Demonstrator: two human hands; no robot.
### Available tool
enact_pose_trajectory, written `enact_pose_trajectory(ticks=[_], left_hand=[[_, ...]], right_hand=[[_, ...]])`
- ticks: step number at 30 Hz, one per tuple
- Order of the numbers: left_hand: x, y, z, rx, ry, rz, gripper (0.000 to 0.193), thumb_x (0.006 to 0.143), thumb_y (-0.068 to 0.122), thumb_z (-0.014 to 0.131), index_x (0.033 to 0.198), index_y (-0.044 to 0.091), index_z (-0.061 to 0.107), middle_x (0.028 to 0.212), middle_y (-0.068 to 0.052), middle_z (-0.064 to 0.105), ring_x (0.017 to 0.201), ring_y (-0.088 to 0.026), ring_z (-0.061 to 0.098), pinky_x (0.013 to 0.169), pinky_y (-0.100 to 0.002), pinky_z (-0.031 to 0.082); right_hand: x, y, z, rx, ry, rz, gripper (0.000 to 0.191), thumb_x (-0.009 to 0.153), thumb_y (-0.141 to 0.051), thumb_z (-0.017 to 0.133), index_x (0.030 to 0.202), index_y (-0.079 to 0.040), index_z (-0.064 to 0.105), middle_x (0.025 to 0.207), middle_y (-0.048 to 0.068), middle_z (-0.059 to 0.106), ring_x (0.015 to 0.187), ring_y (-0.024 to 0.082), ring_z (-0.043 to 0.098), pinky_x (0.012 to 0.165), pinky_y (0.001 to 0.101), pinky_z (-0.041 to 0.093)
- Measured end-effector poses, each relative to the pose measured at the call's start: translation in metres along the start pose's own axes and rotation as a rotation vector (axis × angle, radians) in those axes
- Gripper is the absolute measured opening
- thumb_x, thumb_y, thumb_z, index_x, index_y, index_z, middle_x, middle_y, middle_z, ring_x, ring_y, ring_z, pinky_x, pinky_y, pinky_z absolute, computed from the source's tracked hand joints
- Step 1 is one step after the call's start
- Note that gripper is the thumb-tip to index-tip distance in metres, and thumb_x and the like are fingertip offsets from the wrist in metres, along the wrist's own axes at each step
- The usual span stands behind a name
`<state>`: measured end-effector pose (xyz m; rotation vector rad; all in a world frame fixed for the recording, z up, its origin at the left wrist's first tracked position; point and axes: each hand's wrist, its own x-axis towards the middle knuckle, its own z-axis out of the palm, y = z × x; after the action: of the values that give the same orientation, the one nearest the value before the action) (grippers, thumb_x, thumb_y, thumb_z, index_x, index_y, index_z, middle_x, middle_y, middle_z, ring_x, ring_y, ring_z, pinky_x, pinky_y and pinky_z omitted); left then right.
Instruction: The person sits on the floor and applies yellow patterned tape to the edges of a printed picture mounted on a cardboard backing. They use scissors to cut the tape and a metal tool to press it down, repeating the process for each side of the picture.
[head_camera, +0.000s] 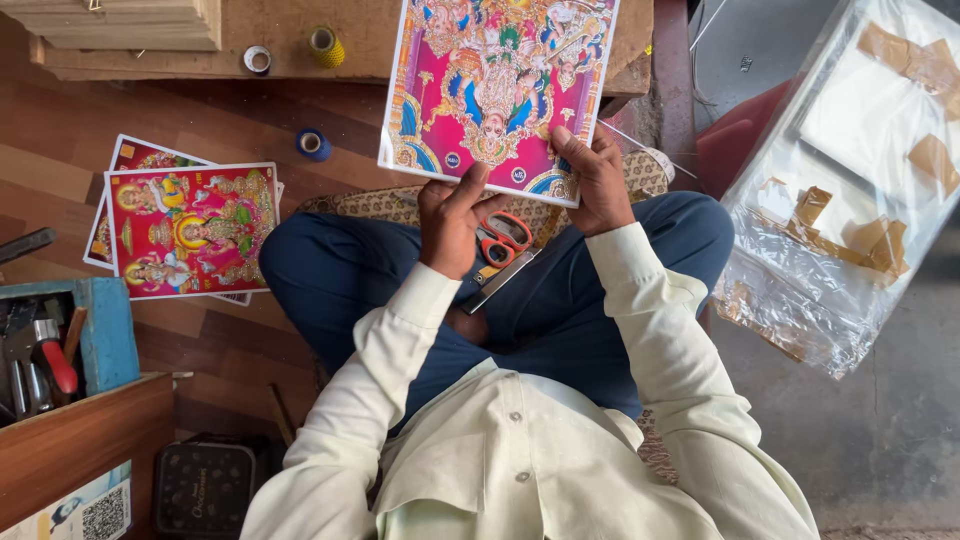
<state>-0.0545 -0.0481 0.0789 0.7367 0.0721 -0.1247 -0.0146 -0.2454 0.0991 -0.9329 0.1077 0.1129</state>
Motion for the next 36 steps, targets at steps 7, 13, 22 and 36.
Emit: enact_pose_trajectory(ticks=[7, 13, 22, 36], left_hand=[[-0.008, 0.012, 0.025, 0.049, 0.053, 0.093, 0.026, 0.099, 0.011, 0.071, 0.121, -0.003, 0.066, 0.112, -0.013, 0.072, 0.096, -0.022, 0.074, 0.079, -0.040, 0.066], [-0.018, 0.030, 0.031, 0.160, 0.013, 0.103, 0.029, 0.098, 0.010, 0.070, 0.123, -0.004, 0.062, 0.113, -0.012, 0.071, 0.093, -0.020, 0.074, 0.076, -0.035, 0.065], [-0.024, 0.037, 0.026, 0.187, -0.093, 0.102, 0.025, 0.099, 0.006, 0.068, 0.121, -0.005, 0.063, 0.112, -0.012, 0.071, 0.093, -0.018, 0.073, 0.078, -0.034, 0.063], [-0.025, 0.035, 0.025, 0.428, -0.041, 0.201, 0.018, 0.098, 0.009, 0.070, 0.110, -0.005, 0.068, 0.100, -0.008, 0.075, 0.084, -0.012, 0.071, 0.075, -0.028, 0.059]], right_hand=[[-0.028, -0.011, 0.021, 0.115, -0.049, 0.056, 0.036, 0.097, -0.012, 0.070, 0.129, 0.001, 0.060, 0.119, 0.014, 0.071, 0.102, 0.021, 0.075, 0.093, 0.0395, 0.064], [-0.058, -0.004, 0.015, -0.011, -0.097, 0.177, 0.025, 0.101, -0.013, 0.071, 0.118, 0.005, 0.066, 0.102, 0.020, 0.075, 0.081, 0.025, 0.076, 0.065, 0.0325, 0.062], [-0.067, 0.000, 0.008, -0.020, -0.128, 0.135, 0.021, 0.097, -0.006, 0.074, 0.114, 0.005, 0.068, 0.099, 0.018, 0.076, 0.080, 0.024, 0.076, 0.067, 0.0314, 0.062], [-0.069, 0.023, -0.004, -0.011, -0.095, 0.061, 0.022, 0.096, -0.010, 0.073, 0.111, 0.006, 0.069, 0.093, 0.019, 0.076, 0.076, 0.025, 0.075, 0.064, 0.0316, 0.060]])
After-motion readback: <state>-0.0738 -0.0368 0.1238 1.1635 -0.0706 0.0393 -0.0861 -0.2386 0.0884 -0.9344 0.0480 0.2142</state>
